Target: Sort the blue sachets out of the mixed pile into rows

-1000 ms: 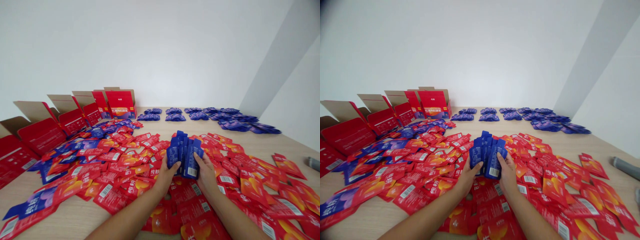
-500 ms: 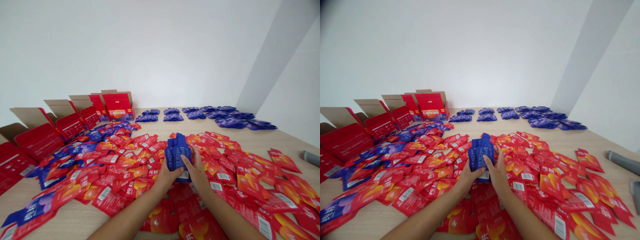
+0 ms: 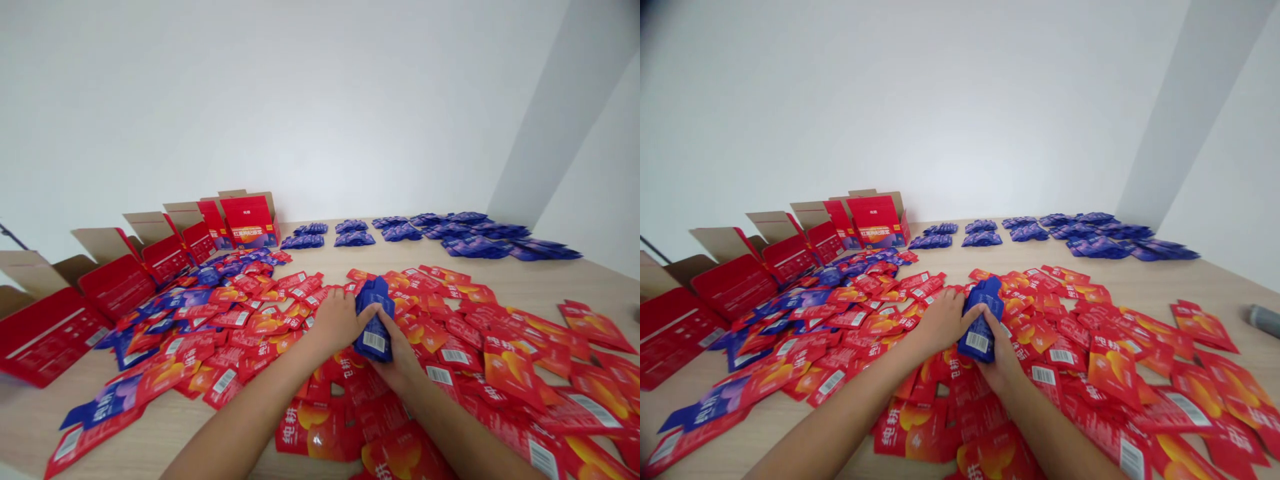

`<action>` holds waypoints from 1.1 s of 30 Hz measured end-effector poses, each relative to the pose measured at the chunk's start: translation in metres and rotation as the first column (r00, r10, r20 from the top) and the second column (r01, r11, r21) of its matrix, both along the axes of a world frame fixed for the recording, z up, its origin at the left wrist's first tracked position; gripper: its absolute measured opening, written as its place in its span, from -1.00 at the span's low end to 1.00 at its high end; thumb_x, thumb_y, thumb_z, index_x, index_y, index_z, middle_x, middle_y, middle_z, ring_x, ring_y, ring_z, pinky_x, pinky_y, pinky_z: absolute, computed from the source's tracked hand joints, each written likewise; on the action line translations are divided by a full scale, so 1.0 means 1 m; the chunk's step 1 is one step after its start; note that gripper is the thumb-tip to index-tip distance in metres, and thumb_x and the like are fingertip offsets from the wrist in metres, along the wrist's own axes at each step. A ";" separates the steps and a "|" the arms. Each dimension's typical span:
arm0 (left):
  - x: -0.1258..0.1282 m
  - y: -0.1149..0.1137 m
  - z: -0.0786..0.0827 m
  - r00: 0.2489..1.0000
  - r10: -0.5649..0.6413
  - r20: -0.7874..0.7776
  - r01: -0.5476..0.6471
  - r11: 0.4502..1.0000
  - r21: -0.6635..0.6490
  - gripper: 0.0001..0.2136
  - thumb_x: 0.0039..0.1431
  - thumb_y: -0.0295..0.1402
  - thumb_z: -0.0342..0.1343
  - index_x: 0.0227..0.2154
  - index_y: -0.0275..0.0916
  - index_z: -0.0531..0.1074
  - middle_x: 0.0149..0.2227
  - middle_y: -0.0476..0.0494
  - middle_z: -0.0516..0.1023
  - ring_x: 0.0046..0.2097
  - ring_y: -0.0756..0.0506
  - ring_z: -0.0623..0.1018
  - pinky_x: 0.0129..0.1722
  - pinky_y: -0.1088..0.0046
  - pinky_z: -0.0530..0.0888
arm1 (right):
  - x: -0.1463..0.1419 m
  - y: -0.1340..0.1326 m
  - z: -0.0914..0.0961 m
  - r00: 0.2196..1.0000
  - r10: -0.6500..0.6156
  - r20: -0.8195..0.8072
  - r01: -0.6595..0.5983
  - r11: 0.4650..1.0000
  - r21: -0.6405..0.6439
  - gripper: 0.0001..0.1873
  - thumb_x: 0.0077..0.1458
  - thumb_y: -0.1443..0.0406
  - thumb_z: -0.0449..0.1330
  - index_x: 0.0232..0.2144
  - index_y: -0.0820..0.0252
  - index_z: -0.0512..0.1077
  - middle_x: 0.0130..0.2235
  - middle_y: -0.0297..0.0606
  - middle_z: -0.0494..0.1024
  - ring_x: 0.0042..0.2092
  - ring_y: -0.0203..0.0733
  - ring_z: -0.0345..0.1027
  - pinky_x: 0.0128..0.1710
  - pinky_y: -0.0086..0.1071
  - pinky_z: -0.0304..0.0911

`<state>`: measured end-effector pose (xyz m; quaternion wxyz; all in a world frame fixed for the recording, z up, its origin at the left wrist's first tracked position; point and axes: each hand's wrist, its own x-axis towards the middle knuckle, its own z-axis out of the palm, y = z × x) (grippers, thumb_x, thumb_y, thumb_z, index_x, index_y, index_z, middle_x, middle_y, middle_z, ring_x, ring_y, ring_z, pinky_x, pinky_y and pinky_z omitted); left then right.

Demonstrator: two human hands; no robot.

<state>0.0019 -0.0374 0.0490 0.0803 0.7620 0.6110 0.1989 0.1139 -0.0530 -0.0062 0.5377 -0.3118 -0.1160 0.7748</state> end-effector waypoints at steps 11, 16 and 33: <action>0.030 -0.002 -0.013 0.816 -0.119 0.566 0.196 0.977 -0.077 -0.37 0.25 0.00 -0.21 0.25 -0.34 0.09 0.30 -0.29 0.14 0.32 -0.19 0.14 0.29 0.29 0.13 | 0.009 0.003 0.005 0.995 -0.092 -0.044 0.091 0.995 -0.035 -0.81 -0.01 0.19 0.28 -0.29 0.10 0.53 -0.46 -0.39 0.63 -0.54 -0.27 0.46 -0.58 -0.47 0.37; -0.034 0.023 -0.015 0.818 0.049 0.573 0.028 0.992 -0.125 -0.43 0.25 -0.06 -0.19 0.19 -0.35 0.19 0.29 -0.30 0.17 0.32 -0.14 0.14 0.30 0.35 0.04 | 0.018 0.005 -0.001 0.999 -0.036 -0.036 0.036 0.999 -0.020 -0.66 -0.02 0.14 0.30 -0.16 0.06 0.51 -0.38 -0.35 0.65 -0.37 -0.16 0.53 -0.35 -0.29 0.47; -0.319 0.102 -0.018 0.527 0.847 0.069 -0.850 0.527 0.020 -0.40 0.09 -0.17 0.01 0.03 -0.65 0.21 0.07 -0.75 0.32 0.16 -0.49 0.31 0.07 0.01 0.26 | 0.017 0.005 0.003 0.994 -0.108 0.025 0.111 0.963 -0.245 -0.87 0.00 0.20 0.27 -0.35 0.06 0.54 -0.42 -0.30 0.64 -0.44 -0.15 0.51 -0.48 -0.30 0.45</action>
